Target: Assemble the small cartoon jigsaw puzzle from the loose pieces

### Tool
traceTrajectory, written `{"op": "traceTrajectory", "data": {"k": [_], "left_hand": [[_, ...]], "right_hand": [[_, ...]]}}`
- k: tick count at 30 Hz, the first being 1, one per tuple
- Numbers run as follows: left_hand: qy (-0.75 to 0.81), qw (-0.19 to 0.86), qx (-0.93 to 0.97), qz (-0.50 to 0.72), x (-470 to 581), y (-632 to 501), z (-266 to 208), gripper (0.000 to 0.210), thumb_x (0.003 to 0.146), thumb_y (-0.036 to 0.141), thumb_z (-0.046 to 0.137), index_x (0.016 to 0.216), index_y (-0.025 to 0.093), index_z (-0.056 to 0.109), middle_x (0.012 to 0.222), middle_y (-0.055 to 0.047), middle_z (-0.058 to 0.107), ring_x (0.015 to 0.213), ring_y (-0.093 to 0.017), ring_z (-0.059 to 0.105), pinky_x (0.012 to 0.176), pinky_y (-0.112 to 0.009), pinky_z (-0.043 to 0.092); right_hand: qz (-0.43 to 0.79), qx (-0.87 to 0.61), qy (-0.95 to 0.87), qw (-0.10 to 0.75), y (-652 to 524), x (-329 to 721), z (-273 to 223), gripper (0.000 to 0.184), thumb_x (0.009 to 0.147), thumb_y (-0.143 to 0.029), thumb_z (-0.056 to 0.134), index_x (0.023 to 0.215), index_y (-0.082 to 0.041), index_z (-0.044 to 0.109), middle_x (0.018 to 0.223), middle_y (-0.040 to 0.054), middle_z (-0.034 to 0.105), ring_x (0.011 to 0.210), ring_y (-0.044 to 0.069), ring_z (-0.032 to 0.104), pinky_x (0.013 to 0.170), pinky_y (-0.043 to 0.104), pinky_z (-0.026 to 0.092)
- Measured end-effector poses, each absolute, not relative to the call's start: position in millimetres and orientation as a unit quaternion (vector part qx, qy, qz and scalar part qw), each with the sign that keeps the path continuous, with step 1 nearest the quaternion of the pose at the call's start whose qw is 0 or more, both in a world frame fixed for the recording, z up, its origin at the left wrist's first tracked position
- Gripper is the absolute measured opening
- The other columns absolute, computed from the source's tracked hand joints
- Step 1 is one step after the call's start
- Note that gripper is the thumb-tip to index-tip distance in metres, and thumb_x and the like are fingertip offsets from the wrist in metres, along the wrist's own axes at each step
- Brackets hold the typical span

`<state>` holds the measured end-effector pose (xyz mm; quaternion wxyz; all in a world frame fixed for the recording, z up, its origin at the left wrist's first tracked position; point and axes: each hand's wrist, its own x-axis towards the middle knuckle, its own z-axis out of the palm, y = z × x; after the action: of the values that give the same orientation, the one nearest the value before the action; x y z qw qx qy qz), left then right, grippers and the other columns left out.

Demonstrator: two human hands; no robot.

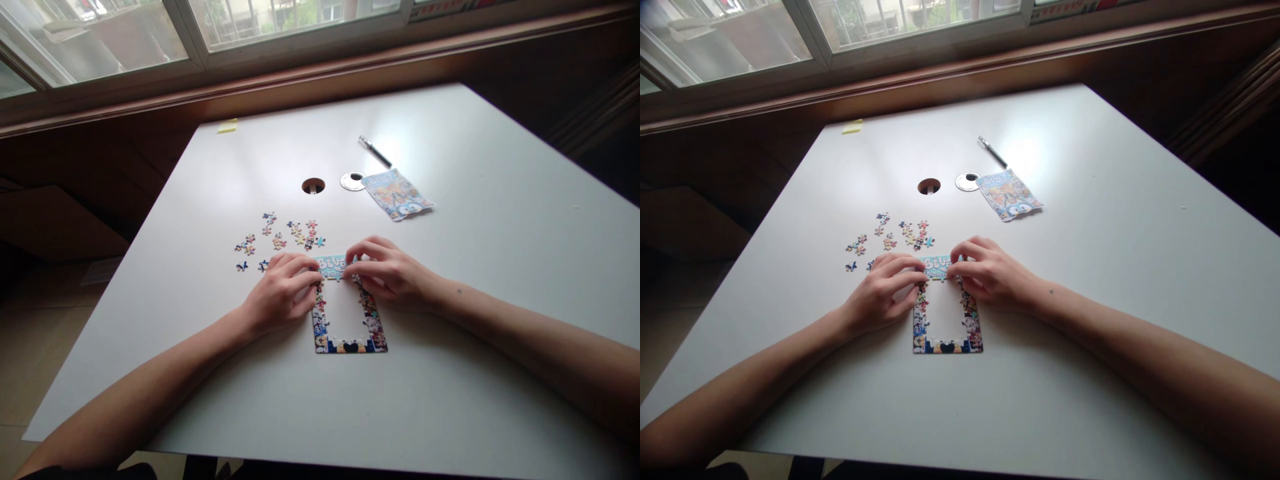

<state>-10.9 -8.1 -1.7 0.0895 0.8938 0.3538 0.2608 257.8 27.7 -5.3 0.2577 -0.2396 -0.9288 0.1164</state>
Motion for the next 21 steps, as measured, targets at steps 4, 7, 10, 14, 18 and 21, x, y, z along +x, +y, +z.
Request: {"op": "traceTrajectory", "data": {"k": [4, 7, 10, 14, 18, 21], "left_hand": [[0.357, 0.095, 0.893, 0.256, -10.6, -8.1, -0.6, 0.022, 0.089, 0.015, 0.056, 0.107, 0.021, 0.067, 0.113, -0.006, 0.068, 0.111, -0.022, 0.058, 0.102, -0.042, 0.040], [0.355, 0.090, 0.895, 0.253, -10.5, -8.3, -0.6, 0.023, 0.089, 0.016, 0.056, 0.110, 0.021, 0.066, 0.114, -0.006, 0.067, 0.110, -0.022, 0.057, 0.102, -0.042, 0.040], [0.355, 0.083, 0.897, 0.248, -10.0, -8.7, -0.7, 0.023, 0.090, 0.017, 0.056, 0.110, 0.021, 0.066, 0.114, -0.006, 0.066, 0.110, -0.022, 0.057, 0.102, -0.042, 0.040], [0.356, 0.082, 0.900, 0.236, -9.7, -9.3, 0.5, 0.023, 0.091, 0.018, 0.054, 0.111, 0.020, 0.065, 0.118, -0.007, 0.064, 0.114, -0.022, 0.056, 0.103, -0.042, 0.039], [0.357, 0.093, 0.902, 0.224, -10.0, -9.4, 1.7, 0.024, 0.092, 0.018, 0.053, 0.112, 0.021, 0.064, 0.124, -0.008, 0.063, 0.121, -0.024, 0.053, 0.106, -0.044, 0.038], [0.355, 0.095, 0.903, 0.221, -10.2, -9.3, 1.8, 0.025, 0.091, 0.018, 0.053, 0.114, 0.022, 0.063, 0.125, -0.008, 0.063, 0.120, -0.024, 0.054, 0.106, -0.045, 0.039]], "right_hand": [[0.113, -0.239, -0.932, 0.250, 27.8, 257.4, -7.0, 0.025, 0.088, -0.010, 0.055, 0.106, -0.024, 0.067, 0.108, 0.0083, 0.063, 0.098, 0.022, 0.053, 0.089, 0.040, 0.046], [0.112, -0.237, -0.933, 0.245, 28.2, 257.1, -7.3, 0.027, 0.088, -0.009, 0.055, 0.109, -0.023, 0.066, 0.109, 0.0086, 0.063, 0.099, 0.022, 0.053, 0.089, 0.040, 0.046], [0.112, -0.236, -0.934, 0.244, 28.4, 257.0, -6.7, 0.029, 0.088, -0.010, 0.055, 0.110, -0.024, 0.066, 0.110, 0.0085, 0.063, 0.101, 0.022, 0.052, 0.091, 0.041, 0.046], [0.116, -0.239, -0.933, 0.244, 28.4, 256.6, -6.0, 0.029, 0.089, -0.010, 0.055, 0.110, -0.025, 0.067, 0.110, 0.0083, 0.063, 0.101, 0.022, 0.053, 0.091, 0.041, 0.046], [0.120, -0.239, -0.933, 0.242, 28.2, 256.3, -5.2, 0.029, 0.088, -0.010, 0.055, 0.110, -0.026, 0.066, 0.119, 0.0084, 0.063, 0.105, 0.023, 0.052, 0.093, 0.043, 0.046], [0.125, -0.239, -0.933, 0.237, 28.1, 256.3, -4.7, 0.030, 0.088, -0.010, 0.054, 0.110, -0.027, 0.065, 0.120, 0.0069, 0.065, 0.106, 0.023, 0.052, 0.094, 0.043, 0.046]]}}
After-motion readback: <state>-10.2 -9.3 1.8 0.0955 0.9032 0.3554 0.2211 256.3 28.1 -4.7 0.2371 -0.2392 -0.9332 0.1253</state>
